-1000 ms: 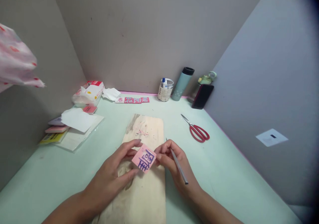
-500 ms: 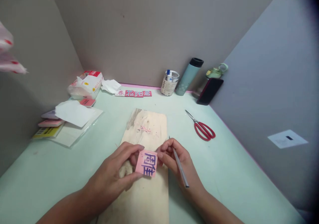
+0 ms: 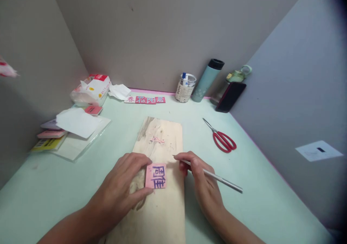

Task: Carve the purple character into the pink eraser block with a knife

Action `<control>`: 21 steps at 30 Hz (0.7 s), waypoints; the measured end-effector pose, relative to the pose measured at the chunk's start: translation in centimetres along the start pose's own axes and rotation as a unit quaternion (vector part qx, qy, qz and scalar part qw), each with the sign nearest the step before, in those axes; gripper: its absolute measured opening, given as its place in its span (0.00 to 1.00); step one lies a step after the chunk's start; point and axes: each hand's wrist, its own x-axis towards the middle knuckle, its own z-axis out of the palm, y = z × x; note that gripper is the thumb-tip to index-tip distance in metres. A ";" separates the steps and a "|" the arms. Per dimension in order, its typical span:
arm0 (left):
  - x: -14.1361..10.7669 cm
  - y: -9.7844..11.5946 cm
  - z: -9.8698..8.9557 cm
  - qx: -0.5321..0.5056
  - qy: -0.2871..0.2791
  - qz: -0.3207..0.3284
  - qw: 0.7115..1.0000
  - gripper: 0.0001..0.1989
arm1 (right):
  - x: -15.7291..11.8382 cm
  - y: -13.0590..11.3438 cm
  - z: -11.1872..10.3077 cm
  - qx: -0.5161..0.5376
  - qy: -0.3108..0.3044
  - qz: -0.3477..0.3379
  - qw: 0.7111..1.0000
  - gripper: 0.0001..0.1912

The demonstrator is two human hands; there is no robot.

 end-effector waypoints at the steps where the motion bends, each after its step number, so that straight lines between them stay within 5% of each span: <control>1: 0.0 0.1 0.0 0.000 0.002 -0.002 1.000 0.16 | 0.0 -0.1 -0.1 -0.020 0.000 -0.007 1.000 0.25; 8: 0.0 0.2 0.1 -0.004 0.000 -0.009 1.000 0.17 | -0.2 -0.3 0.7 0.031 -0.004 0.072 0.997 0.15; 16: 0.1 -0.2 0.0 -0.008 0.005 0.018 1.000 0.17 | -0.3 -0.5 1.2 0.093 0.014 0.088 0.992 0.16; 21: 0.1 -1.5 -0.8 0.024 -0.059 0.043 0.997 0.20 | -0.4 -0.3 1.2 0.132 -0.009 0.079 0.988 0.18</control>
